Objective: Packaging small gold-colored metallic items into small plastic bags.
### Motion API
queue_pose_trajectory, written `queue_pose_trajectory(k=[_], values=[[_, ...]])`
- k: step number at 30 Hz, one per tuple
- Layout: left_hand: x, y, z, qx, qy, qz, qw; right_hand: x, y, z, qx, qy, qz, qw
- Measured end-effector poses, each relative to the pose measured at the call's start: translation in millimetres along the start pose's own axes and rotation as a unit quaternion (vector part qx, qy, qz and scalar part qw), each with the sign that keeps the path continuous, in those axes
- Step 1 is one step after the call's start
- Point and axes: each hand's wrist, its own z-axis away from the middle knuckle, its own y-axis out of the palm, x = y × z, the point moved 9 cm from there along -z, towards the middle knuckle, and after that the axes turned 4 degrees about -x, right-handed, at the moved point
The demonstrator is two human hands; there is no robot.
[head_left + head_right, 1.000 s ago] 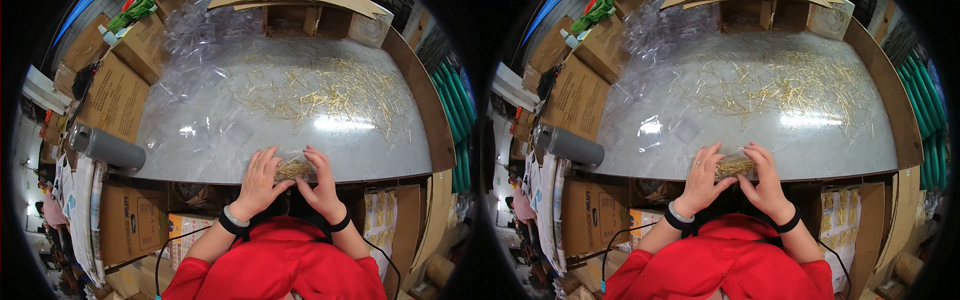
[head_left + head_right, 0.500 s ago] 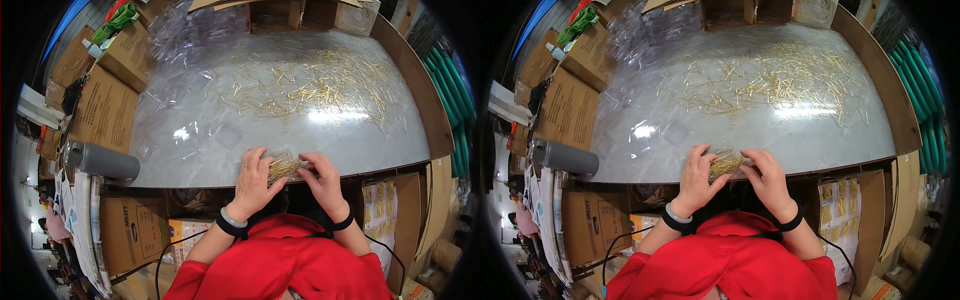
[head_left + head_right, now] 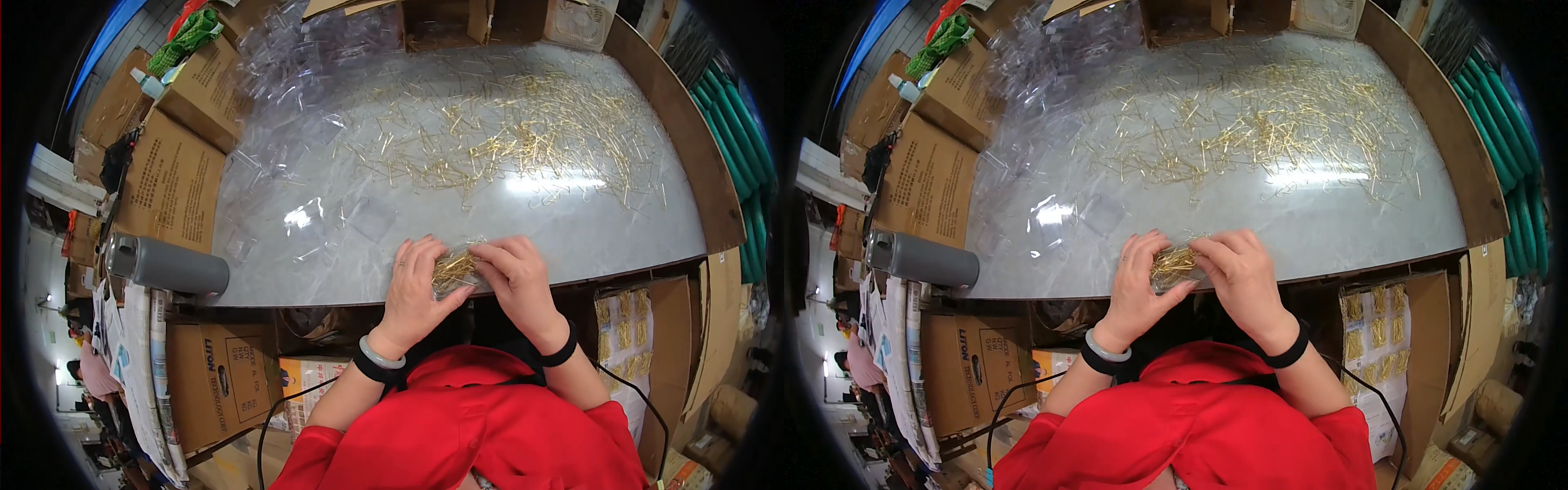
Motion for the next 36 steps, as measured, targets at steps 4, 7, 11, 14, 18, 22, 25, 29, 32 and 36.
queue_pose_trajectory(k=[4,7,11,14,18,22,25,29,32,36], values=[[-1,-1,0,-0.004,0.001,-0.007,1.000,-26,-7,12,-0.058,0.128,-0.071,0.988],[-3,-2,0,-0.013,0.001,-0.014,1.000,-32,-2,7,-0.028,0.124,-0.039,0.991],[-4,2,0,0.006,0.010,-0.022,1.000,-42,8,1,0.043,0.164,-0.037,0.985],[-8,3,0,0.019,0.015,-0.043,0.999,-53,11,1,0.068,0.207,-0.076,0.973],[-7,7,3,0.022,0.012,-0.048,0.999,-49,8,-6,0.073,0.166,-0.034,0.983],[-6,7,3,0.017,0.013,-0.043,0.999,-61,10,-5,0.116,0.223,-0.052,0.966],[-7,7,3,0.018,0.017,-0.040,0.999,-65,5,-3,0.112,0.252,-0.081,0.958],[-6,6,3,0.011,0.009,-0.030,0.999,-50,1,-7,0.096,0.199,-0.068,0.973],[-5,8,4,0.014,0.009,-0.024,1.000,-34,5,-4,0.051,0.119,-0.006,0.992],[-2,6,4,0.011,0.006,-0.024,1.000,-42,5,4,0.068,0.173,-0.050,0.981]])
